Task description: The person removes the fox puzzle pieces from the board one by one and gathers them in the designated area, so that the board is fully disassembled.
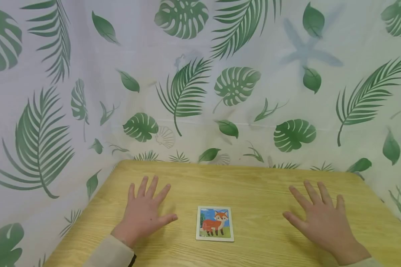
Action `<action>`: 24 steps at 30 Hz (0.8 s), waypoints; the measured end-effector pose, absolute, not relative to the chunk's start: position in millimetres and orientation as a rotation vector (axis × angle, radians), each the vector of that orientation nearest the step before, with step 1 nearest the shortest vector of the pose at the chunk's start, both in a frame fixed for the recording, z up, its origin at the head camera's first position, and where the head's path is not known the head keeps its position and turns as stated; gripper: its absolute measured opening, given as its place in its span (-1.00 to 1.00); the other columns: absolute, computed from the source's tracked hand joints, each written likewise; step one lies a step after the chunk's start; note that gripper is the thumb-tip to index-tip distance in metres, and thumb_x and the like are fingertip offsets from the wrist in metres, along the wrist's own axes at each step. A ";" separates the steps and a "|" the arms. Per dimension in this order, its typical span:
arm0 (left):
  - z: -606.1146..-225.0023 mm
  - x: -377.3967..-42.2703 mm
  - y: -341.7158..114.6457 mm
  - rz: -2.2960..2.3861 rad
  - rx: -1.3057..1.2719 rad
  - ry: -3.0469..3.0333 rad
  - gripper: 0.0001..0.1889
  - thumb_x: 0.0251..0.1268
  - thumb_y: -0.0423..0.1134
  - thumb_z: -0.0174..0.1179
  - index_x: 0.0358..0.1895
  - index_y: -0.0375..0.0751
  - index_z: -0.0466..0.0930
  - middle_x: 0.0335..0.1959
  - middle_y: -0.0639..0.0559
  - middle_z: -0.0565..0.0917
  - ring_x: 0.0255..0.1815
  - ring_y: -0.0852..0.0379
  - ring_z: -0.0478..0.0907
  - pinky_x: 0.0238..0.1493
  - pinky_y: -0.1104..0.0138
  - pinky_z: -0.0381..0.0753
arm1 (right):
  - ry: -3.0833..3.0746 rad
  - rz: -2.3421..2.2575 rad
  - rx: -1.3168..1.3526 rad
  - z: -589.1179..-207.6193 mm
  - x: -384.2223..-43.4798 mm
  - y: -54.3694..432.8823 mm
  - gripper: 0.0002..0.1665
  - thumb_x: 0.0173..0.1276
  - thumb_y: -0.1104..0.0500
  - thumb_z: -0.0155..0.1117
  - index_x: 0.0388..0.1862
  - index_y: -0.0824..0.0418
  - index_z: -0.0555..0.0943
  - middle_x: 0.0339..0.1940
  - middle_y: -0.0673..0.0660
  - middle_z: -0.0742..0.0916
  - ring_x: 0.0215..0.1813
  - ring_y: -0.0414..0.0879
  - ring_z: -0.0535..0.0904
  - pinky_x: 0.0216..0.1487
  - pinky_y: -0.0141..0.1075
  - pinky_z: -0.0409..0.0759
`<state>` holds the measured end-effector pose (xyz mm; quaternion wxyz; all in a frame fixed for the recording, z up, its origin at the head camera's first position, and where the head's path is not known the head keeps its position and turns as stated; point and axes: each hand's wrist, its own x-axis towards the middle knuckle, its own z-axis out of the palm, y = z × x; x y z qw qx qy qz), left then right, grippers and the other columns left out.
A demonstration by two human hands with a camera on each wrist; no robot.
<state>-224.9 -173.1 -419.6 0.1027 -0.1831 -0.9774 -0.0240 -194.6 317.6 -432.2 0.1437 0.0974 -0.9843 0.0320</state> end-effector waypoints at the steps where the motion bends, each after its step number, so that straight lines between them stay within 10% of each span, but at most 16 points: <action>1: -420.6 -224.8 -172.4 -0.067 -0.547 -2.883 0.02 0.16 0.67 -0.15 0.60 0.14 0.21 0.64 -0.21 -0.02 0.62 -0.35 -0.23 0.39 -0.41 -0.28 | -2.837 0.092 0.281 -431.5 -194.4 316.8 0.01 0.37 -0.52 0.05 0.65 -0.08 0.18 0.58 0.41 0.22 0.57 0.49 -0.12 0.18 0.66 -0.20; 24: -424.4 -224.3 -153.6 -0.032 -0.578 -2.828 0.02 0.16 0.68 -0.19 0.59 0.15 0.24 0.63 -0.17 0.08 0.61 -0.34 -0.11 0.40 -0.40 -0.25 | -2.826 0.082 0.321 -432.1 -195.2 302.3 -0.02 0.38 -0.53 0.02 0.60 -0.04 0.27 0.56 0.38 0.28 0.57 0.46 -0.05 0.22 0.63 -0.15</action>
